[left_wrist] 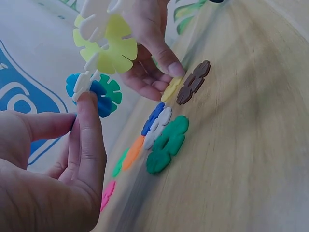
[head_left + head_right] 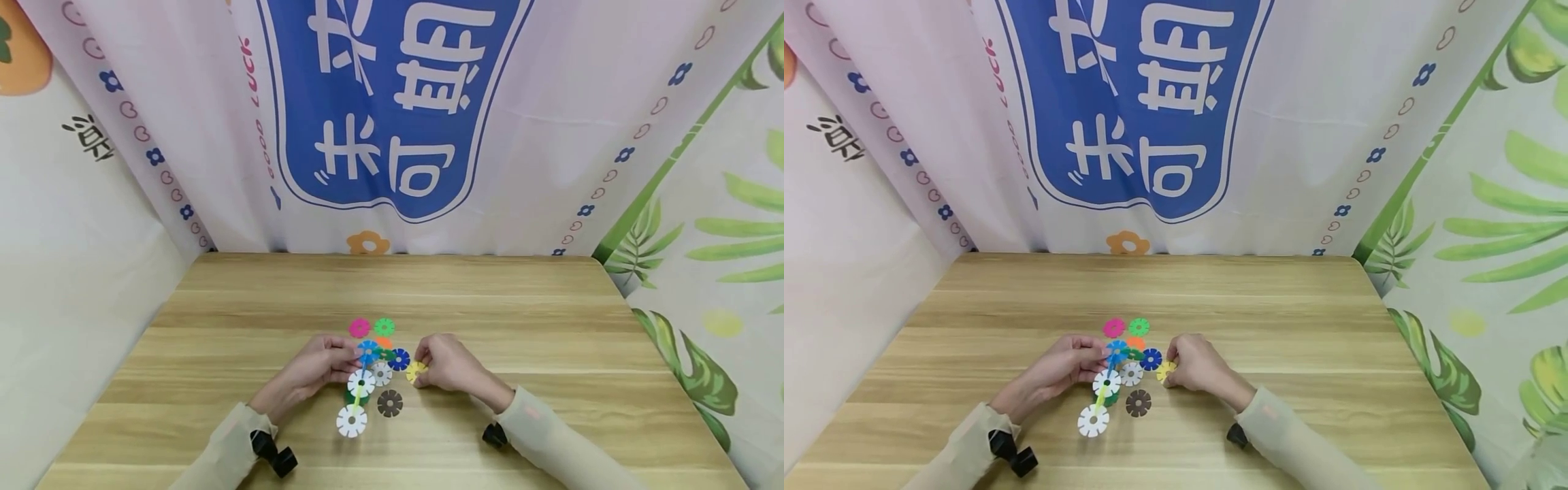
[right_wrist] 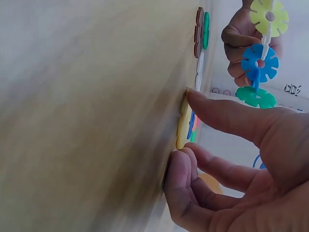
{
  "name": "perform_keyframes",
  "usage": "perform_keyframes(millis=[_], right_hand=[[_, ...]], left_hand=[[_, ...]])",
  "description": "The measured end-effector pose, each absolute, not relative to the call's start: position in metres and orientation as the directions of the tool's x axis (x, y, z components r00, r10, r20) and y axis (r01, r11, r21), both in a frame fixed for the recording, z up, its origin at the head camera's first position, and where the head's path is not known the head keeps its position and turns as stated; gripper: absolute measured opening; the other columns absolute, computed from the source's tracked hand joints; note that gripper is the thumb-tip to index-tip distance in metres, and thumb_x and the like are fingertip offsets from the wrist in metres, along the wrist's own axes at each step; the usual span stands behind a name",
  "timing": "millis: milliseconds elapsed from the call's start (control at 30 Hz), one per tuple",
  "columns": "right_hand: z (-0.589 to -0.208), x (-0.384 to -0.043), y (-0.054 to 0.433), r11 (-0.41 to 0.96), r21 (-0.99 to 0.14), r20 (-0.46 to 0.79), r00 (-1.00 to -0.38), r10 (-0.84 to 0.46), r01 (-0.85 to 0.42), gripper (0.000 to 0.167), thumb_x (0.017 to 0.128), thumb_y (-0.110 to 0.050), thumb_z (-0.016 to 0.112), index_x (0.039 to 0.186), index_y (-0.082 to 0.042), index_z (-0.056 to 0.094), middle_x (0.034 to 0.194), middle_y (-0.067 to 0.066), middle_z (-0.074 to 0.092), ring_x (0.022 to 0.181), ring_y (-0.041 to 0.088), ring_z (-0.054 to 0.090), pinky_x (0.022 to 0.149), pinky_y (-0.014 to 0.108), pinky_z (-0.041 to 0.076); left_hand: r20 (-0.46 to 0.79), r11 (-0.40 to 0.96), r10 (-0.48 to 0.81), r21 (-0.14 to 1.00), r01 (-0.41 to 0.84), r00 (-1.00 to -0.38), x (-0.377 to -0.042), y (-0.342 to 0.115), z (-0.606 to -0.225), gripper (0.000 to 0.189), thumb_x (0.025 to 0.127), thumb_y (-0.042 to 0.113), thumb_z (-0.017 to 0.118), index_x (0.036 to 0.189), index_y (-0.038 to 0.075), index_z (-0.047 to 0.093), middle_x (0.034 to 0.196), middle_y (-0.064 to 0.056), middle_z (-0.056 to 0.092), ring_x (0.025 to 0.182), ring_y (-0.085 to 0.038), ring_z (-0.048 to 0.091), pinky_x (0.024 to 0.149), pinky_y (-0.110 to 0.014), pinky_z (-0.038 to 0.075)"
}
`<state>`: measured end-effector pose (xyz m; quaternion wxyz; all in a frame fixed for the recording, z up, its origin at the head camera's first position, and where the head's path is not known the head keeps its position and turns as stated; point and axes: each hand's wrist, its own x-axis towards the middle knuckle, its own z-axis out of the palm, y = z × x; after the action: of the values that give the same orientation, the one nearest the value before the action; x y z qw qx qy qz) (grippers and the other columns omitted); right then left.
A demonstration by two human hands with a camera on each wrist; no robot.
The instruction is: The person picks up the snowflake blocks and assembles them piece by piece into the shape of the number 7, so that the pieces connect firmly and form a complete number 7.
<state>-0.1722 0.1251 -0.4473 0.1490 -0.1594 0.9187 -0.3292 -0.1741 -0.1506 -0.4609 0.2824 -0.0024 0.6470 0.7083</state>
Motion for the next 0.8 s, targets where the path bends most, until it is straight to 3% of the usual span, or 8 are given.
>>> perform_keyframes(millis=[333, 633, 800], right_hand=[[-0.449, -0.173, 0.128, 0.701, -0.695, -0.188, -0.902, -0.388, -0.157, 0.037, 0.067, -0.006, 0.096, 0.095, -0.003, 0.072, 0.088, 0.005, 0.070, 0.080, 0.016, 0.062, 0.074, 0.029, 0.058], [-0.449, -0.174, 0.134, 0.677, -0.712, -0.180, -0.884, -0.431, -0.186, 0.027, 0.071, -0.002, 0.093, 0.087, -0.009, 0.073, 0.084, 0.002, 0.069, 0.078, 0.015, 0.060, 0.071, 0.026, 0.053], [-0.449, -0.176, 0.140, 0.566, -0.818, -0.203, -0.872, -0.446, -0.099, 0.018, 0.079, 0.000, 0.087, 0.089, -0.007, 0.074, 0.081, 0.004, 0.069, 0.071, 0.015, 0.065, 0.065, 0.027, 0.063]], left_hand=[[-0.375, -0.004, 0.393, 0.913, -0.409, -0.840, -0.174, -0.151, -0.461, 0.005, 0.099, 0.008, 0.068, 0.096, 0.009, 0.072, 0.083, 0.000, 0.075, 0.072, -0.009, 0.071, 0.068, -0.021, 0.065], [-0.379, -0.005, 0.394, 0.910, -0.414, -0.837, -0.173, -0.148, -0.458, 0.004, 0.099, 0.007, 0.067, 0.099, 0.008, 0.070, 0.084, 0.000, 0.075, 0.073, -0.009, 0.071, 0.069, -0.021, 0.065], [-0.389, -0.002, 0.385, 0.907, -0.422, -0.837, -0.173, -0.146, -0.456, 0.004, 0.100, 0.008, 0.067, 0.099, 0.007, 0.070, 0.084, -0.001, 0.074, 0.073, -0.010, 0.070, 0.069, -0.021, 0.065]])
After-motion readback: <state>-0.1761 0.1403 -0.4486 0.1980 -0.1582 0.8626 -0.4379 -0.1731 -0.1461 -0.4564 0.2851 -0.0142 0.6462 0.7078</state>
